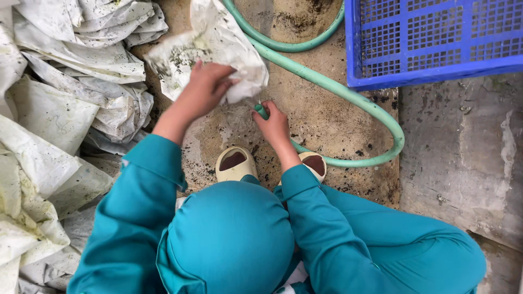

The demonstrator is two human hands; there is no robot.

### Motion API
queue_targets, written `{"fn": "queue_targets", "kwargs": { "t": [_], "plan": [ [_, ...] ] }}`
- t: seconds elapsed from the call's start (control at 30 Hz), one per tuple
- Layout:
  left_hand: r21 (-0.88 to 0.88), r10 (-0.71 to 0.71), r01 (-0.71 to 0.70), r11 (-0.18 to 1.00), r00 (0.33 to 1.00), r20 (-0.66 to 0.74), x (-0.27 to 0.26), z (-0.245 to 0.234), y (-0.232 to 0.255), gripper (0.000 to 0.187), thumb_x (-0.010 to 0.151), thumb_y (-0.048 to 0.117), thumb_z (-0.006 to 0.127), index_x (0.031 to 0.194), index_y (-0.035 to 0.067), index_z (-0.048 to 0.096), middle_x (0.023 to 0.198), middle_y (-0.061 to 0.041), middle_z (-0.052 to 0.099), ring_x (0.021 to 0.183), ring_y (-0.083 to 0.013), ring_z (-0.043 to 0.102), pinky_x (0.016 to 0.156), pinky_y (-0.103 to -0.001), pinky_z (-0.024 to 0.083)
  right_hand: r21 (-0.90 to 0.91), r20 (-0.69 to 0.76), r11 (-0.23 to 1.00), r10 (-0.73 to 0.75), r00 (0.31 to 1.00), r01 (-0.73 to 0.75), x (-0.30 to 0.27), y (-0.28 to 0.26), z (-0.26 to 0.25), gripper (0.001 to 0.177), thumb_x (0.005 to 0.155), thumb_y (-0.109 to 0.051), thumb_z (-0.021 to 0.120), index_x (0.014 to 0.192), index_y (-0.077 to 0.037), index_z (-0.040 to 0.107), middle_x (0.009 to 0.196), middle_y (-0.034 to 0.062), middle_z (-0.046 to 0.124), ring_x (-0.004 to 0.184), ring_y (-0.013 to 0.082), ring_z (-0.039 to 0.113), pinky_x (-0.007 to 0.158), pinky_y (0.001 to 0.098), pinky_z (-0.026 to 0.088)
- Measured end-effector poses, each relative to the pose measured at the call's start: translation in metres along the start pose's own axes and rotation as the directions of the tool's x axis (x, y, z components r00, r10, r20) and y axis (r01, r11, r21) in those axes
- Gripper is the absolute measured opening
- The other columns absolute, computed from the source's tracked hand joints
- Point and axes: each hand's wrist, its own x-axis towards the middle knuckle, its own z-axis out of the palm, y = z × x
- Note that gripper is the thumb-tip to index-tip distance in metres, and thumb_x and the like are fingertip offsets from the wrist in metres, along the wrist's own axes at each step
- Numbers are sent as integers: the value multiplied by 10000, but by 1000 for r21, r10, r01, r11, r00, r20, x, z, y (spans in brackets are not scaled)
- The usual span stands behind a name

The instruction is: The person sits on the floor and uses a green hose to spray water into white bags filled with dark material. They repeatedly open the bags, rinse the contents, shake the bags to distribute the water, and then fold or close them before moving to the next one.

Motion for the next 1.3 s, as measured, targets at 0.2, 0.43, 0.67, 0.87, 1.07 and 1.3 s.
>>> {"fn": "queue_targets", "kwargs": {
  "t": [0.2,0.43,0.67,0.87,1.07,1.3],
  "plan": [
    [-59,154,-185,981,925,-347,-3,-67,17,239,991,121,543,1177,-30,558,1026,-165,617,883,-274,557,733,-391,439,6,114,992,126,985,-128,-12,-31,-14,326,862,-418,562,1056,-159,526,1060,84,625,908,271,594,703,406,457],
    [-294,98,-458,839,659,-745,-23,-98,1,165,1028,180,507,1077,23,515,973,-76,535,896,-165,469,797,-287,371,-57,113,988,149,982,-143,-15,-36,-18,316,849,-464,543,1039,-211,532,993,51,627,806,240,570,593,385,388],
    [-669,-454,-551,498,492,-743,-76,-37,-74,615,913,466,606,1286,2,452,1330,-201,484,1239,-346,488,1051,-488,445,-32,62,992,121,991,-120,-15,-33,-15,260,827,-476,583,891,-231,524,793,-5,582,705,187,511,569,352,347],
    [-839,-750,-346,420,389,-536,-109,54,-113,631,1084,473,524,1491,176,144,1543,-194,129,1440,-363,161,1203,-547,130,131,37,991,-11,999,6,-8,5,4,270,784,-330,700,1008,-205,615,881,59,656,896,221,624,762,376,492],
    [-778,-805,317,543,459,-375,-114,70,-40,964,906,211,710,1405,-127,-42,1416,-463,55,1392,-484,40,1165,-554,-11,188,121,981,30,992,-52,9,18,12,297,952,-375,526,1146,-162,599,1084,145,626,984,326,626,825,463,518],
    [-978,-746,-168,126,634,-205,-130,155,-140,662,943,79,582,1401,40,105,1340,-314,382,1204,-414,488,957,-539,472,243,57,941,230,972,-237,52,29,21,473,958,-309,517,1323,-69,335,1216,210,506,694,227,684,558,314,618]
  ]
}}
